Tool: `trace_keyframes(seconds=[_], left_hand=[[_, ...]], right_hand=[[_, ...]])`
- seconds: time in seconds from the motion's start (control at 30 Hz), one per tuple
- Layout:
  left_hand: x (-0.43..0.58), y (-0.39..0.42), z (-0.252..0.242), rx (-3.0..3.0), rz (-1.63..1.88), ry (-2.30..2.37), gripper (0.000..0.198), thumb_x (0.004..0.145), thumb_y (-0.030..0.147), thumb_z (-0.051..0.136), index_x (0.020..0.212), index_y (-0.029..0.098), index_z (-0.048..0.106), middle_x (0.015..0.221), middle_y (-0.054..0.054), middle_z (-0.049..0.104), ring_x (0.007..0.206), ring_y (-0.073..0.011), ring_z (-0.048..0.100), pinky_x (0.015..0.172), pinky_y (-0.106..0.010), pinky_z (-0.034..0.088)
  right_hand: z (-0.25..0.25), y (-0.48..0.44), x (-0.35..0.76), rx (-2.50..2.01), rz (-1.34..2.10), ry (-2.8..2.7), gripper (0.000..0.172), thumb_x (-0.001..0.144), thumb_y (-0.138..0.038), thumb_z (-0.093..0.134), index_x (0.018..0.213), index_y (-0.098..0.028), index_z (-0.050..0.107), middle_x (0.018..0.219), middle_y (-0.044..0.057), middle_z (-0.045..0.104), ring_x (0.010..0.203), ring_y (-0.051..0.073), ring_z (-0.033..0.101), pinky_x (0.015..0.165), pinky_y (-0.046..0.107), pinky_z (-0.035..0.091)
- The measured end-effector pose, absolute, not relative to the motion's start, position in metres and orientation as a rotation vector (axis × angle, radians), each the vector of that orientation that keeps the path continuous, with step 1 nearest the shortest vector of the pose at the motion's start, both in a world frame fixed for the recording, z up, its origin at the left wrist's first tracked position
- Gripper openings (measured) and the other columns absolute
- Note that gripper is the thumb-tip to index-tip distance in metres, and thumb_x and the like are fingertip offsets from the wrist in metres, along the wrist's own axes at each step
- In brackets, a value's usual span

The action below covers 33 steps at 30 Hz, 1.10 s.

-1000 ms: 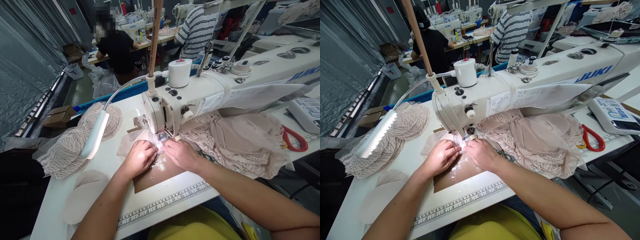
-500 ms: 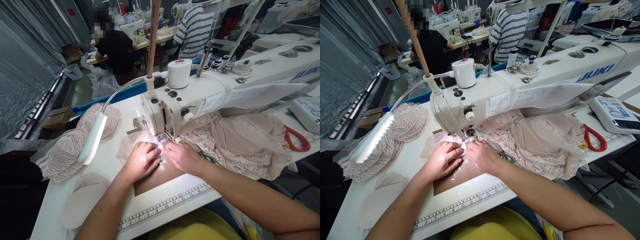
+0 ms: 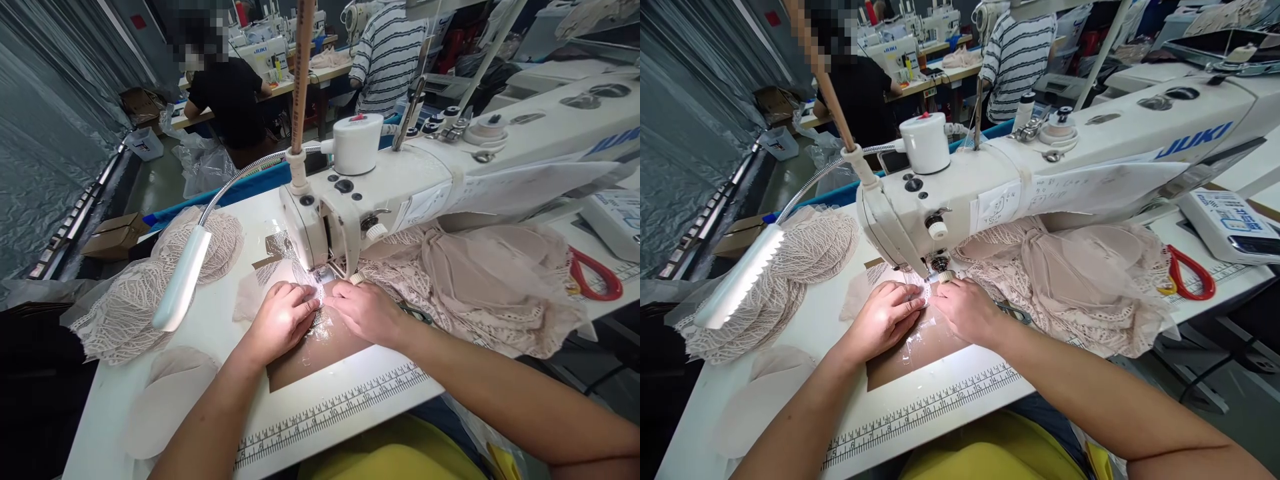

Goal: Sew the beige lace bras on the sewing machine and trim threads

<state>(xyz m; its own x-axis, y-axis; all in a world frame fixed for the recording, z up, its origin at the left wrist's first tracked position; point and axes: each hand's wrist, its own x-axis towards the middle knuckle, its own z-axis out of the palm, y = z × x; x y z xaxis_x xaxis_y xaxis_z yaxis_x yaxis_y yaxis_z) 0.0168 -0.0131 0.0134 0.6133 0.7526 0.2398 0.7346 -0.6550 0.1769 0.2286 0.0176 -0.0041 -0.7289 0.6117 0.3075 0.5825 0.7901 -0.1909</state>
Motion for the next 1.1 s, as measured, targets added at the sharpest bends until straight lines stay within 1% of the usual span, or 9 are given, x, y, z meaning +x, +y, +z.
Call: trace_keyframes(seconds=[0.13,0.23,0.37,0.53,0.77,0.87,0.97,1.1], left_hand=[[0.016,-0.013,0.012,2.745,0.485,1.243,0.023,0.091,0.024,0.047,0.107,0.02,0.064,0.11,-0.009,0.065,0.089,-0.0201,0.056,0.084,-0.039,0.045],[0.016,-0.013,0.013,2.735,0.494,1.225,0.023,0.091,0.023,0.048,0.107,0.02,0.064,0.111,-0.008,0.066,0.092,-0.02,0.056,0.086,-0.039,0.044],[0.018,-0.013,0.014,2.755,0.457,1.202,0.027,0.092,0.022,0.046,0.116,0.02,0.06,0.119,-0.007,0.064,0.095,-0.0206,0.056,0.087,-0.04,0.044],[0.02,-0.011,0.012,2.755,0.467,1.27,0.026,0.092,0.021,0.046,0.111,0.019,0.063,0.12,-0.006,0.065,0.094,-0.0211,0.055,0.085,-0.04,0.045],[0.015,-0.004,0.003,2.727,0.557,1.372,0.027,0.091,0.019,0.047,0.111,0.017,0.063,0.121,-0.008,0.064,0.098,-0.0234,0.055,0.087,-0.042,0.046],[0.012,-0.002,0.0,2.694,0.57,1.434,0.03,0.091,0.019,0.046,0.116,0.018,0.061,0.123,-0.008,0.063,0.102,-0.0243,0.054,0.089,-0.043,0.044],[0.009,0.0,-0.002,2.661,0.58,1.505,0.034,0.09,0.018,0.045,0.122,0.02,0.058,0.123,-0.009,0.062,0.102,-0.0243,0.055,0.09,-0.045,0.043],[0.007,0.001,-0.004,2.627,0.601,1.612,0.031,0.09,0.02,0.046,0.117,0.02,0.06,0.121,-0.011,0.062,0.105,-0.0255,0.054,0.09,-0.045,0.043]], right_hand=[[-0.003,0.017,0.228,-0.985,0.139,-2.539,0.025,0.085,-0.01,0.045,0.094,-0.018,0.067,0.077,0.002,0.062,0.064,0.013,0.046,0.062,0.027,0.032],[-0.002,0.017,0.228,-0.984,0.131,-2.586,0.026,0.085,-0.012,0.046,0.099,-0.019,0.067,0.081,0.003,0.062,0.065,0.014,0.046,0.059,0.028,0.029],[-0.002,0.017,0.228,-0.976,0.121,-2.678,0.023,0.088,-0.015,0.047,0.098,-0.019,0.066,0.082,0.003,0.06,0.065,0.013,0.044,0.057,0.029,0.025],[0.0,0.016,0.224,-1.024,0.119,-2.678,0.022,0.088,-0.015,0.047,0.095,-0.018,0.068,0.079,0.004,0.059,0.063,0.013,0.043,0.056,0.029,0.025],[0.001,0.017,0.22,-1.074,0.11,-2.663,0.03,0.086,-0.012,0.046,0.106,-0.018,0.067,0.081,0.005,0.061,0.063,0.014,0.044,0.055,0.029,0.027],[0.0,0.017,0.22,-1.034,0.082,-2.648,0.033,0.085,-0.011,0.047,0.11,-0.018,0.066,0.08,0.004,0.061,0.061,0.014,0.044,0.054,0.028,0.027],[0.0,0.016,0.222,-1.012,0.048,-2.637,0.033,0.085,-0.011,0.046,0.108,-0.019,0.068,0.077,0.003,0.061,0.059,0.013,0.045,0.054,0.028,0.028],[-0.002,0.017,0.224,-1.026,0.084,-2.66,0.033,0.084,-0.01,0.044,0.105,-0.019,0.068,0.077,0.003,0.061,0.062,0.014,0.051,0.055,0.028,0.031]])
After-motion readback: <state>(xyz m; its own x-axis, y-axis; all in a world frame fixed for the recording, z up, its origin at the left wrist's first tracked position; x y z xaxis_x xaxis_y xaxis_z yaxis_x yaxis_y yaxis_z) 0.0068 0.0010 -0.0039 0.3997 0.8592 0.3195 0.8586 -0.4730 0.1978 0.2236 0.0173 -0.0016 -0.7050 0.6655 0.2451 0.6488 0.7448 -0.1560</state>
